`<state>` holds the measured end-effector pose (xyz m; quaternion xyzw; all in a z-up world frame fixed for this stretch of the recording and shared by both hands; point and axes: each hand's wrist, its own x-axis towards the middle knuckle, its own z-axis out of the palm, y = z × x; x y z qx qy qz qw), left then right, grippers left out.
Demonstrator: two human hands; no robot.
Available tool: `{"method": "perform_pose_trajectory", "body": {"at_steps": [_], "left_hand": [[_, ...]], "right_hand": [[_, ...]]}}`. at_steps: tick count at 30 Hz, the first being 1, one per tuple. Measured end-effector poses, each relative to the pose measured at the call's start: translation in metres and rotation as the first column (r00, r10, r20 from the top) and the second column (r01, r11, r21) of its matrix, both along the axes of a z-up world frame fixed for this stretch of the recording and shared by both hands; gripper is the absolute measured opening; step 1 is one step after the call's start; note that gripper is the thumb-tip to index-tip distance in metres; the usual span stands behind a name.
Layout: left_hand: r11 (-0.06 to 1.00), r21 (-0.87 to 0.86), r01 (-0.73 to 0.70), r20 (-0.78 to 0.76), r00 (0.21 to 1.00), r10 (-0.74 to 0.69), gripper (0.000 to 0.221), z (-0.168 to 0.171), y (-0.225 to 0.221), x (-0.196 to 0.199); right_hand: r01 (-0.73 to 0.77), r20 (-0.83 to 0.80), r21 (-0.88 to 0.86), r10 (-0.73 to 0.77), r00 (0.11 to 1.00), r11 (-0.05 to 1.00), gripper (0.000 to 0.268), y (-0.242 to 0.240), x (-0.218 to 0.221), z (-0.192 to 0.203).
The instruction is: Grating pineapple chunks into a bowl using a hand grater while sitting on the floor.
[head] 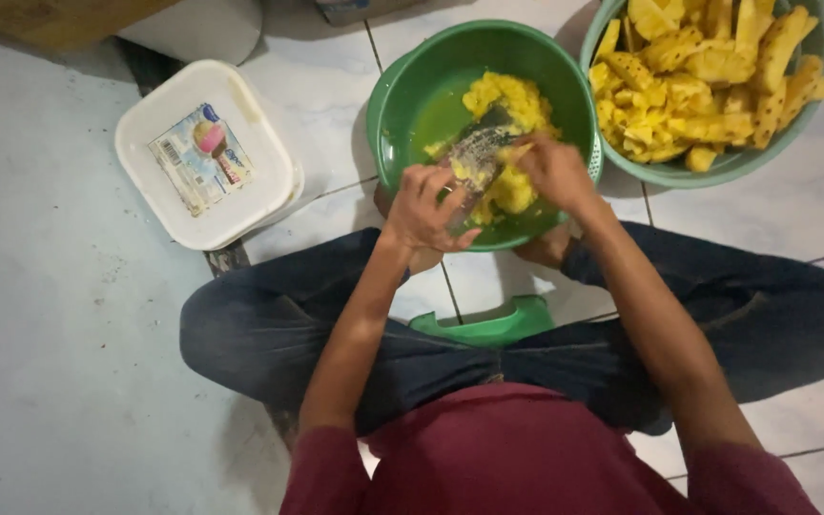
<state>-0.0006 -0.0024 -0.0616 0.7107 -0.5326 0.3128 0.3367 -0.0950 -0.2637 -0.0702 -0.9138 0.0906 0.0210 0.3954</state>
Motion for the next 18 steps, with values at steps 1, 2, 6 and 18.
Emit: {"method": "perform_pose_trajectory", "body": {"at_steps": [1,2,6,18], "left_hand": [[1.0,-0.002,0.016,0.001,1.0,-0.016,0.064,0.023,0.0,-0.003],[0.997,0.032,0.064,-0.011,0.998,-0.063,0.052,0.046,0.0,-0.005],[0.993,0.037,0.116,-0.012,0.993,-0.115,0.044,0.073,-0.01,-0.004],[0.996,0.038,0.08,0.005,0.997,-0.081,0.026,0.072,-0.005,-0.005]], "right_hand": [[0.016,0.001,-0.002,-0.016,1.0,1.0,0.026,0.003,-0.002,-0.016],[0.134,-0.011,-0.033,-0.134,0.991,0.99,0.025,0.005,-0.004,-0.032],[0.213,0.007,-0.122,-0.214,0.977,0.969,0.032,0.018,0.02,-0.041],[0.166,-0.136,-0.413,-0.241,0.961,0.895,0.032,-0.035,0.031,-0.151]]}}
